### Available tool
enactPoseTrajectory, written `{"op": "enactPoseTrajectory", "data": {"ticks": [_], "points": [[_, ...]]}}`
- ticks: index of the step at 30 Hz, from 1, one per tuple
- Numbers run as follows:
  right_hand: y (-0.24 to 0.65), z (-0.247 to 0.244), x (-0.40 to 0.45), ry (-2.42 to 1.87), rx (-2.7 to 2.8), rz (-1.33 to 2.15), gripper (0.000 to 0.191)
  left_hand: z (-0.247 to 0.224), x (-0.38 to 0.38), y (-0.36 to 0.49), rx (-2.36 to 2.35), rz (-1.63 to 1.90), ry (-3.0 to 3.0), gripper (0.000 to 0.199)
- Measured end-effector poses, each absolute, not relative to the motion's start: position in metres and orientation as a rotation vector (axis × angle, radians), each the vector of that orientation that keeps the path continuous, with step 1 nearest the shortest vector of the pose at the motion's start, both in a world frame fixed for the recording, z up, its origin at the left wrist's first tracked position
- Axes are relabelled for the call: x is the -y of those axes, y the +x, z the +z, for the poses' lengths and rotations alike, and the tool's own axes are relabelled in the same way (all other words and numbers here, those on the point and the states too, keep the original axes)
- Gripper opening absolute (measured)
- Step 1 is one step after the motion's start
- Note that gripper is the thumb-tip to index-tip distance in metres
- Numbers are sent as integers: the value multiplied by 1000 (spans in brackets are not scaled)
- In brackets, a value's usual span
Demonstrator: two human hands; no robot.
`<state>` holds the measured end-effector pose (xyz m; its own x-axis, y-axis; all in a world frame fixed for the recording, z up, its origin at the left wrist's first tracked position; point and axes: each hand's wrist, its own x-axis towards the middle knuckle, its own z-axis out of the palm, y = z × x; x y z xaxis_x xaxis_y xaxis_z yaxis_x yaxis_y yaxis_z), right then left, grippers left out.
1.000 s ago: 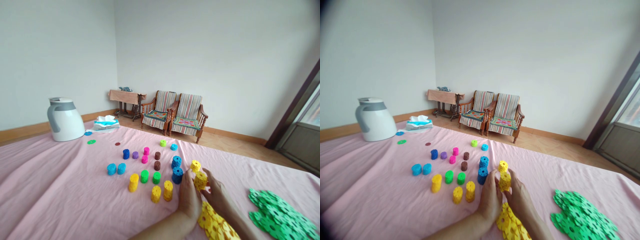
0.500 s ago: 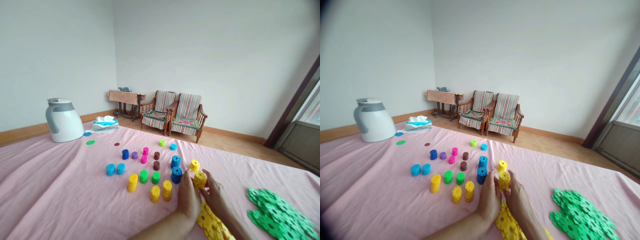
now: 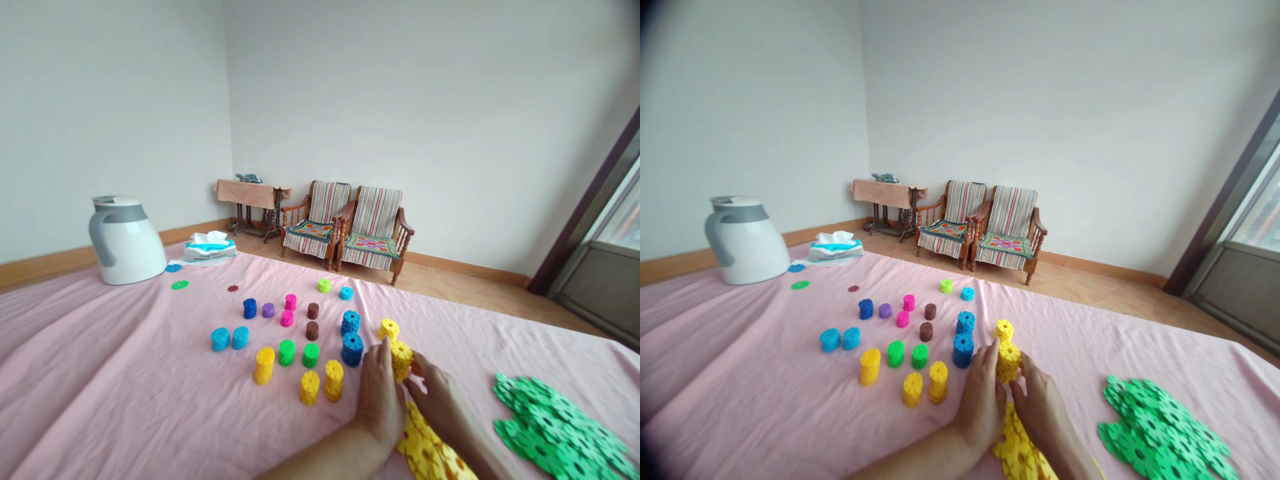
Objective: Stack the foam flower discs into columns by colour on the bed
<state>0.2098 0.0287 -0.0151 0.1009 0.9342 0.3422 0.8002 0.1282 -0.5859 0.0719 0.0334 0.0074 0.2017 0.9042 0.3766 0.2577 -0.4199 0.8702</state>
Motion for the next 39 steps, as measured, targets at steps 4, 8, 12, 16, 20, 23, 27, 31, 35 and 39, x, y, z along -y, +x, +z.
{"op": "enactPoseTrajectory", "data": {"ticks": [4, 8, 12, 16, 20, 23, 27, 31, 35, 39], "points": [[208, -10, -29, -1715, 1748, 304, 33, 6, -34, 72, -1090, 1225, 1809, 62], [206, -12, -29, -1731, 1729, 305, 30, 3, -35, 72, -1086, 1215, 1812, 65], [210, -15, -30, -1689, 1677, 316, 35, 2, -35, 72, -1047, 1256, 1767, 66], [223, 0, -27, -1734, 1634, 250, 30, 2, -33, 73, -1010, 1347, 1732, 66], [225, 34, -8, -1863, 1901, 389, 7, 8, -30, 72, -1014, 1515, 1780, 64], [213, 51, 10, -1890, 1996, 555, 10, 17, -26, 71, -937, 1665, 1810, 65], [196, 54, 23, -1837, 2062, 592, 21, 25, -19, 68, -949, 1609, 1781, 68], [191, 51, 24, -1837, 2097, 599, 17, 26, -6, 53, -938, 1391, 1833, 56], [186, 53, 24, -1830, 2062, 602, 17, 20, 6, 29, -928, 1154, 1978, 47], [182, 60, 25, -1891, 2035, 624, 15, 16, 9, 15, -966, 993, 2064, 45]]}}
